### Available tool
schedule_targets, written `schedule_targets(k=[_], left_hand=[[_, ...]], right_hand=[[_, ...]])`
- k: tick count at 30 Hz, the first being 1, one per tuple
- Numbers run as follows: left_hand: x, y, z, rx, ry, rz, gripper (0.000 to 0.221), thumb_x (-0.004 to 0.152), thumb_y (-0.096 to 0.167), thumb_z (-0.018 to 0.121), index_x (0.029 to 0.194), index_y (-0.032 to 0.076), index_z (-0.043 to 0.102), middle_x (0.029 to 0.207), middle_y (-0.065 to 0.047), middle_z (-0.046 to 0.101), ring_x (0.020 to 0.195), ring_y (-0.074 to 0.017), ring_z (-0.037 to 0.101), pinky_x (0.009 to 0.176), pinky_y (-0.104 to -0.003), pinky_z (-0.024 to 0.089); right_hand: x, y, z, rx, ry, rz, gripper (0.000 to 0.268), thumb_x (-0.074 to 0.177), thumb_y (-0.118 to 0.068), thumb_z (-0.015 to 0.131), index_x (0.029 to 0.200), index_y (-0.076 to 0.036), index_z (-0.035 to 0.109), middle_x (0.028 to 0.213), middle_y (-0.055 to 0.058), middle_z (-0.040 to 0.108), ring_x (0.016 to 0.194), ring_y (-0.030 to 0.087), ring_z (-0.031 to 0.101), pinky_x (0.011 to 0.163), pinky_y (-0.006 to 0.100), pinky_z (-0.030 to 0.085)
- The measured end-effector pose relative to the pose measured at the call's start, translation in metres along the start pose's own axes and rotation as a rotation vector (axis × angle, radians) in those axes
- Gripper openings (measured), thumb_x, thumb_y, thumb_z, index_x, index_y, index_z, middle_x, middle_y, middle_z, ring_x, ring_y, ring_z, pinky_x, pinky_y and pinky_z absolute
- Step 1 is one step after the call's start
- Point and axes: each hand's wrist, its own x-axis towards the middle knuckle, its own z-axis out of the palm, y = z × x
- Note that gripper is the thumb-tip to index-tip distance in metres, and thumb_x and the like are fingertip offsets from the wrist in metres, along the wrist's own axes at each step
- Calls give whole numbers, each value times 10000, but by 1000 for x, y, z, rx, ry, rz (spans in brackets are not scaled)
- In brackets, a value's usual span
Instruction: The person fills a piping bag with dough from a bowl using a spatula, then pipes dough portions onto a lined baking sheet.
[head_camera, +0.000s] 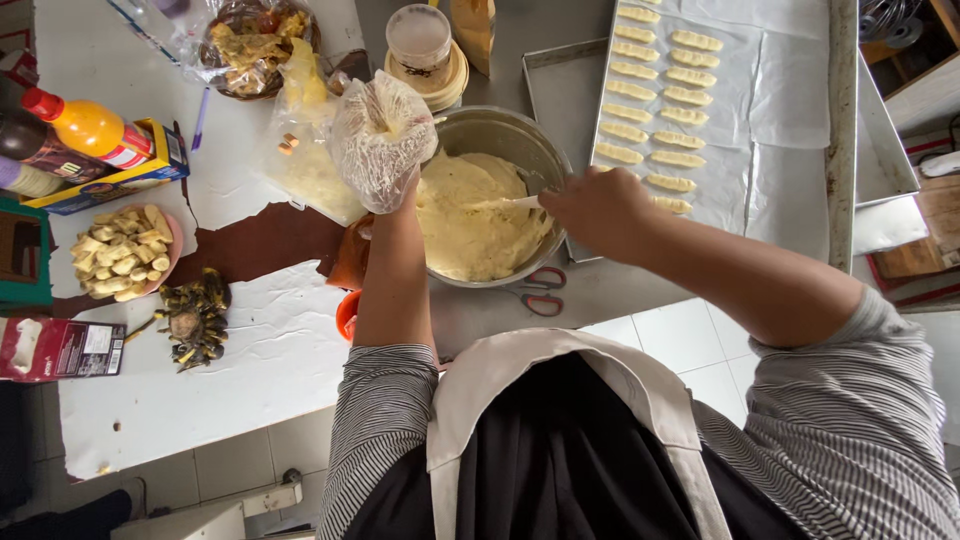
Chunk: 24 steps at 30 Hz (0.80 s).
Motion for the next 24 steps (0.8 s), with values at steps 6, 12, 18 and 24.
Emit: schedule_targets(k=[6,12,18,24], left_hand=[[0,-2,8,-3,11,-31,632,1027,279,790,1482,0,453,1404,-147,599,1267,-275,633,1085,-374,553],[4,-8,15,18,16,-28,614,1039,273,778,1489,7,456,1412,-141,597,1276,-272,632,1089,-372,551],[-3,-9,17,32,12,-32,595,1051,268,766,1495,14,460,1421,-136,595,1285,-270,631,1094,-371,548],[-2,-9,12,48,24,-29,577,1064,262,753,1501,21,463,1430,-131,593,1295,-267,630,1099,-370,546]], right_hand=[[-19,25,-27,15,167,64,343,941,-255,627,1283,-279,635,955,68,676,832,241,724,532,371,588],[18,22,20,152,92,-39,314,973,-162,590,1268,-255,646,955,57,693,770,239,746,560,386,596],[12,13,36,533,-96,-3,269,1000,-216,552,1246,-248,659,980,47,726,808,302,724,682,476,577],[-5,13,48,845,-147,36,317,967,-246,603,1278,-201,646,913,117,751,792,294,713,723,456,546]])
